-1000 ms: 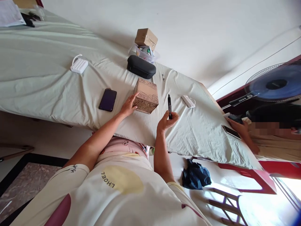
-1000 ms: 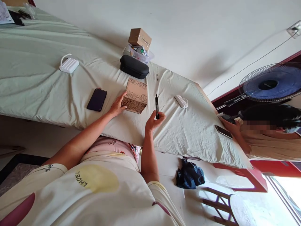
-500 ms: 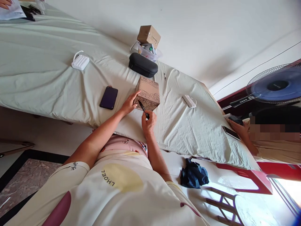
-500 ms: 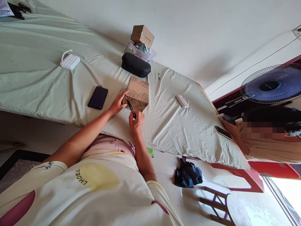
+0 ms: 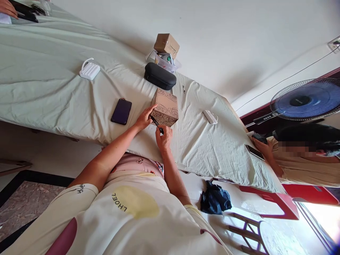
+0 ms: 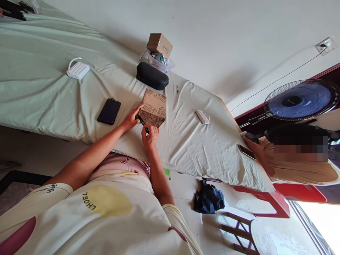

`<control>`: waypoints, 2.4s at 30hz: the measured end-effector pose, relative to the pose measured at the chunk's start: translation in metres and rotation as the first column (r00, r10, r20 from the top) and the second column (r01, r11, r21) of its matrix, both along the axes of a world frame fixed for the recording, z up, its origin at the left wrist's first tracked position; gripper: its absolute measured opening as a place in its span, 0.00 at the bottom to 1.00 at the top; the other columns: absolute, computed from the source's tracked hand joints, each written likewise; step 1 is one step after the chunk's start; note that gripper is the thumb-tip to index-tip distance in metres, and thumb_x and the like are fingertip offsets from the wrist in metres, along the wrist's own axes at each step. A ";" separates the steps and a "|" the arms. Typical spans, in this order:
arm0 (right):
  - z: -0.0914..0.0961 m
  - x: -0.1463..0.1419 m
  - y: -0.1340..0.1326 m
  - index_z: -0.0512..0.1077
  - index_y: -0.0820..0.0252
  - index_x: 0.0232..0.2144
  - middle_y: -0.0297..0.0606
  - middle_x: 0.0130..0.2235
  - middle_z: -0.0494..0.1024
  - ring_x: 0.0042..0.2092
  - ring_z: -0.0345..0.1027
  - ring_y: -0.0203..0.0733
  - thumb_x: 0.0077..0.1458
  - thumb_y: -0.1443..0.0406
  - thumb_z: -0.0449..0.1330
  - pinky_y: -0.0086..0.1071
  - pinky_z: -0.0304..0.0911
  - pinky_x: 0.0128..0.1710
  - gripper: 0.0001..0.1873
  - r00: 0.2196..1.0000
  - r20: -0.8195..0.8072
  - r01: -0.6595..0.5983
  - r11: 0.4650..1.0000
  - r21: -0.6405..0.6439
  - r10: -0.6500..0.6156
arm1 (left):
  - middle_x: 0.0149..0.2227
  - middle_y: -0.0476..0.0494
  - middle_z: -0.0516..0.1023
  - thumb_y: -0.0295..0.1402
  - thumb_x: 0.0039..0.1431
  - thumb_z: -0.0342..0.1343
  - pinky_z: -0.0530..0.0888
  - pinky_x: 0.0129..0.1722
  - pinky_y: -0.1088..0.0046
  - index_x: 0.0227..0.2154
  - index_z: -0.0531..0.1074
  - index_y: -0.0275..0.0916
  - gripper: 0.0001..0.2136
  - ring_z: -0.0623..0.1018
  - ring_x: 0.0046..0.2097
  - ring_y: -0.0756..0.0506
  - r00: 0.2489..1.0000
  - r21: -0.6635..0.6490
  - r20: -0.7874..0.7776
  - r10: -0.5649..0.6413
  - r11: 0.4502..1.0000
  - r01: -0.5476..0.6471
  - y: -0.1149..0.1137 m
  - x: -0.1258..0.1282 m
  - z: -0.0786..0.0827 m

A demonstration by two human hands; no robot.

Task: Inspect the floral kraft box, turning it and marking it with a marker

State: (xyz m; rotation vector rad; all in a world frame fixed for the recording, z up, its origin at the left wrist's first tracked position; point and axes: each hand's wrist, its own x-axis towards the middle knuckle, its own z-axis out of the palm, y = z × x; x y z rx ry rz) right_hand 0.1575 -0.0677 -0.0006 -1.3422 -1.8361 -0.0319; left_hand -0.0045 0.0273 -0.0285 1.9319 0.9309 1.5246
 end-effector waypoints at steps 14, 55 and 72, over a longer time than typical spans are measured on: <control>0.001 0.004 0.004 0.73 0.56 0.38 0.37 0.34 0.78 0.38 0.71 0.42 0.64 0.61 0.56 0.39 0.63 0.45 0.07 0.998 -0.008 -0.064 0.982 0.179 0.066 | 0.71 0.41 0.65 0.26 0.57 0.55 0.59 0.73 0.57 0.70 0.58 0.42 0.36 0.65 0.71 0.39 1.000 -0.037 -0.028 -0.012 0.999 0.011 0.000 0.001 0.001; 0.017 0.110 0.086 0.70 0.55 0.36 0.32 0.32 0.74 0.37 0.70 0.38 0.58 0.53 0.58 0.31 0.64 0.38 0.12 0.571 -0.799 0.158 0.981 -0.115 -0.186 | 0.66 0.36 0.68 0.20 0.55 0.55 0.78 0.57 0.62 0.74 0.44 0.51 0.46 0.76 0.60 0.43 0.990 -0.259 0.065 0.124 0.960 -0.103 0.000 -0.013 -0.016; 0.025 0.102 0.075 0.65 0.52 0.33 0.23 0.23 0.67 0.26 0.68 0.32 0.52 0.50 0.67 0.24 0.61 0.24 0.18 0.045 -0.998 -0.394 0.919 0.012 0.033 | 0.67 0.35 0.67 0.27 0.60 0.54 0.78 0.56 0.62 0.73 0.41 0.51 0.42 0.76 0.61 0.42 0.992 -0.246 -0.037 0.117 0.962 -0.122 -0.006 -0.023 -0.003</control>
